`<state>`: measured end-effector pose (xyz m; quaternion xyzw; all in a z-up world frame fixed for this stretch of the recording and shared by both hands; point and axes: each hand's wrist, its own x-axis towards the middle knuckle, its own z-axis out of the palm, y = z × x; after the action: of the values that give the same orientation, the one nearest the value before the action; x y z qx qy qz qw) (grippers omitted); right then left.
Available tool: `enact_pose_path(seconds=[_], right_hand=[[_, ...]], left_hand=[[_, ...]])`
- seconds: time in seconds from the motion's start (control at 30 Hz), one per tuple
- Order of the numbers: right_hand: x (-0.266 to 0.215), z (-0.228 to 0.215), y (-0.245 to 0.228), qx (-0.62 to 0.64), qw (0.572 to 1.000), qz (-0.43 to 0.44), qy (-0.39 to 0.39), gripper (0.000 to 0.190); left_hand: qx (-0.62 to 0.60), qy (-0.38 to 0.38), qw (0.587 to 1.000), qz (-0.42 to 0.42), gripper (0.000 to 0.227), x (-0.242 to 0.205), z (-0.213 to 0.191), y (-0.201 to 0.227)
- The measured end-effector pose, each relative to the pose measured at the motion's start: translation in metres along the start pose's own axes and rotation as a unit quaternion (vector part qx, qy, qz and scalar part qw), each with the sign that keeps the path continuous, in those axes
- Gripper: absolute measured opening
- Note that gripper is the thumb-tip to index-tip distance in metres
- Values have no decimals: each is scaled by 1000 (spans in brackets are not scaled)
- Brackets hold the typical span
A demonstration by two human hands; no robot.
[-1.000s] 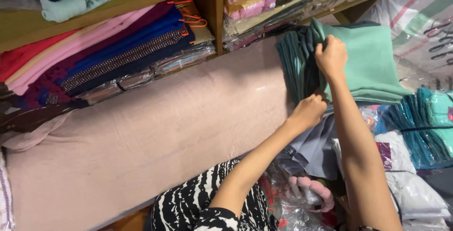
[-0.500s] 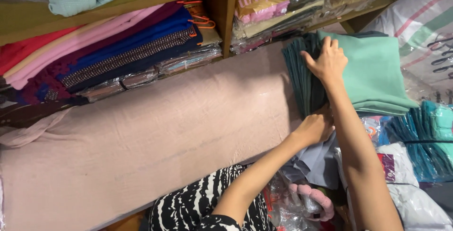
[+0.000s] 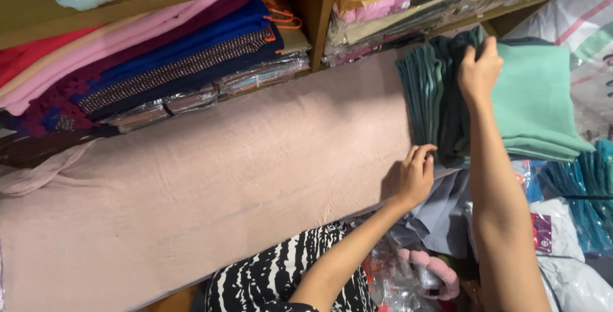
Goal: A person sits on the floor and neatly folds several pieces of fabric, likely hijabs or scarves, and stacks them together.
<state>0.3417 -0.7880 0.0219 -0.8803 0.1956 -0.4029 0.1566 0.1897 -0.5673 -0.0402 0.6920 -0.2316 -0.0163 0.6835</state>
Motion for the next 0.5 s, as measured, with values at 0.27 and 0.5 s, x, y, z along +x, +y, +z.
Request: enact_pose_path(seconds=[0.27, 0.5], right_hand=[[11, -20, 60, 82, 994, -62, -42, 10], [14, -20, 48, 94, 991, -77, -50, 16]], left_hand=[[4, 14, 998, -53, 15, 10, 2, 20], [179, -128, 964, -147, 32, 23, 6, 36]])
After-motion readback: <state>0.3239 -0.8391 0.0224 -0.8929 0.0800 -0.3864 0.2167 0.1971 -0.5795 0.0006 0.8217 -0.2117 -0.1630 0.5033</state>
